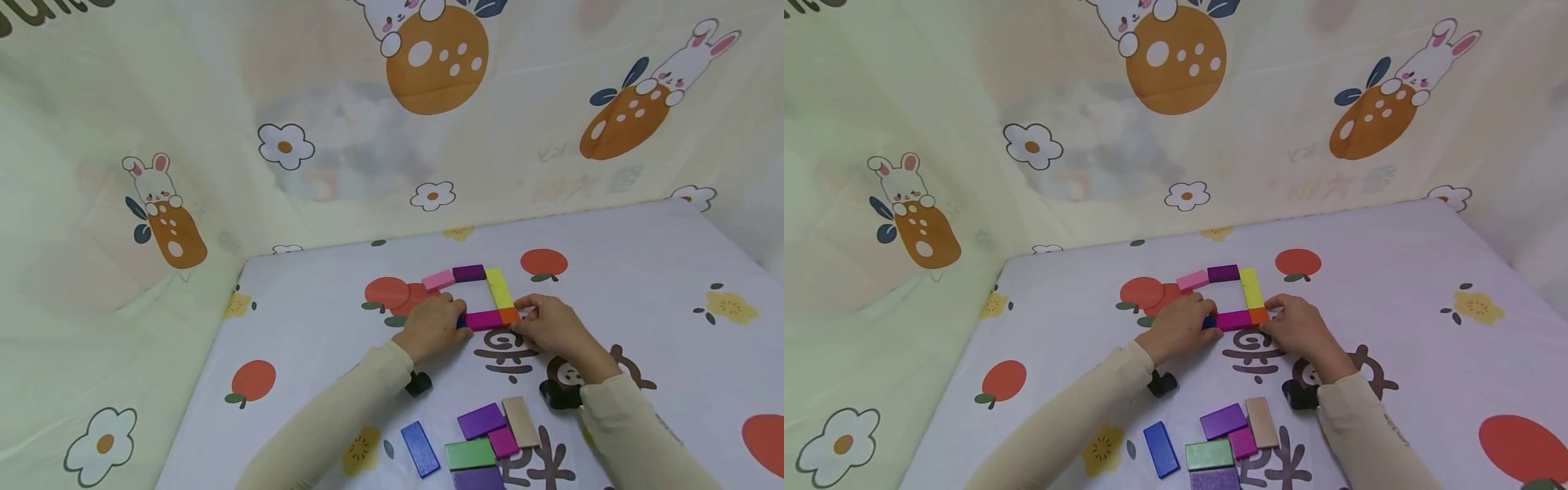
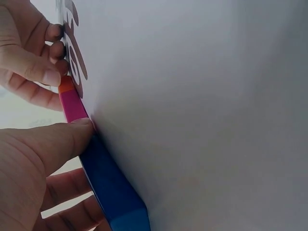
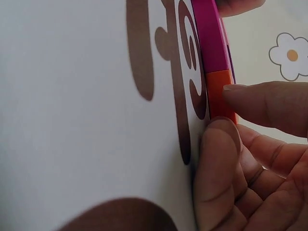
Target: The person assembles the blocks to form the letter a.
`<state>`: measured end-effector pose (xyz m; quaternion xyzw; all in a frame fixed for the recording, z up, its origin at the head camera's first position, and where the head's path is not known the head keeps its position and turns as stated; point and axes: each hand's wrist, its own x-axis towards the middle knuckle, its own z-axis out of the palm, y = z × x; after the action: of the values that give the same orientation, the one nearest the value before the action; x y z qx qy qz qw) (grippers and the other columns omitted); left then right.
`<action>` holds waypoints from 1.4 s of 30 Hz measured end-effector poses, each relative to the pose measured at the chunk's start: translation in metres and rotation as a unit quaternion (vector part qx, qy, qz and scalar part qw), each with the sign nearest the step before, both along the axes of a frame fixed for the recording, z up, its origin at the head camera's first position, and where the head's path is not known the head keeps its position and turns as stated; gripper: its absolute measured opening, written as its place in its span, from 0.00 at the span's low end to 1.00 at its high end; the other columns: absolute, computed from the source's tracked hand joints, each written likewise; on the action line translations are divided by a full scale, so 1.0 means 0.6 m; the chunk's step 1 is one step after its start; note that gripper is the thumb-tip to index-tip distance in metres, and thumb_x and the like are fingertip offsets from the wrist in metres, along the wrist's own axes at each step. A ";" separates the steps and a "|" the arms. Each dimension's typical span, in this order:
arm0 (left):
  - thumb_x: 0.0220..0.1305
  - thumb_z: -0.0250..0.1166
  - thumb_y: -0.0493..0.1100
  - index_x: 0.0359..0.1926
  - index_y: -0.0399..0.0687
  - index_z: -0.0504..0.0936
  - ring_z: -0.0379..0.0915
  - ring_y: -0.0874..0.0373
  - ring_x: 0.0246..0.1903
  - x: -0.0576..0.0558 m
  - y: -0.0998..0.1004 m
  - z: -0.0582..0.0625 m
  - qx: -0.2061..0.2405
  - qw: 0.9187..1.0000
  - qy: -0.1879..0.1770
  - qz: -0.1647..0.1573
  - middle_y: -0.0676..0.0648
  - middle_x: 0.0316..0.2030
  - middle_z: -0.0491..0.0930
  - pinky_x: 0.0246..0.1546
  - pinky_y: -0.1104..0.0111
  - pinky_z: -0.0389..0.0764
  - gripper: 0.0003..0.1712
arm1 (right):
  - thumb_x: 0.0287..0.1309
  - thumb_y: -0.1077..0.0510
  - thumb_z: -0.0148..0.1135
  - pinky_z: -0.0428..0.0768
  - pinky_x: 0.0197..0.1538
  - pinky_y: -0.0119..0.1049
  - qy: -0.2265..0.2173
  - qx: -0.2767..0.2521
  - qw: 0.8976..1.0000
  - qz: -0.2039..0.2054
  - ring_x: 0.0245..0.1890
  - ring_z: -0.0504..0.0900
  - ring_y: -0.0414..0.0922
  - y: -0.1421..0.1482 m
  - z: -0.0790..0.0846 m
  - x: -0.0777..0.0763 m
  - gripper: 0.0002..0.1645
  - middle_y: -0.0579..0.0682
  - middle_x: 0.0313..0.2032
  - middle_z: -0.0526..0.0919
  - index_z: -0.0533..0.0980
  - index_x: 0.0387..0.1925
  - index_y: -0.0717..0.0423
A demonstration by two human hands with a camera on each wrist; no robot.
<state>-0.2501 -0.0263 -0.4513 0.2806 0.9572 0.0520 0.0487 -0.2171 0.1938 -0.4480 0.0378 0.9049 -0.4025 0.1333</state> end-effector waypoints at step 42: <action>0.70 0.68 0.59 0.66 0.50 0.79 0.75 0.58 0.56 0.023 -0.062 0.031 0.071 0.997 -0.027 0.017 0.49 0.58 0.79 0.54 0.67 0.81 0.30 | 0.69 0.46 0.66 0.75 0.32 0.37 -0.002 -0.024 0.999 0.026 0.38 0.75 0.50 0.012 -0.001 0.038 0.46 0.58 0.42 0.78 0.59 0.76 0.65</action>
<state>-0.2361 -0.0636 -0.4328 0.2654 0.9541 0.1282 0.0533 -0.1945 0.2013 -0.4486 0.0116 0.8952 -0.4207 0.1462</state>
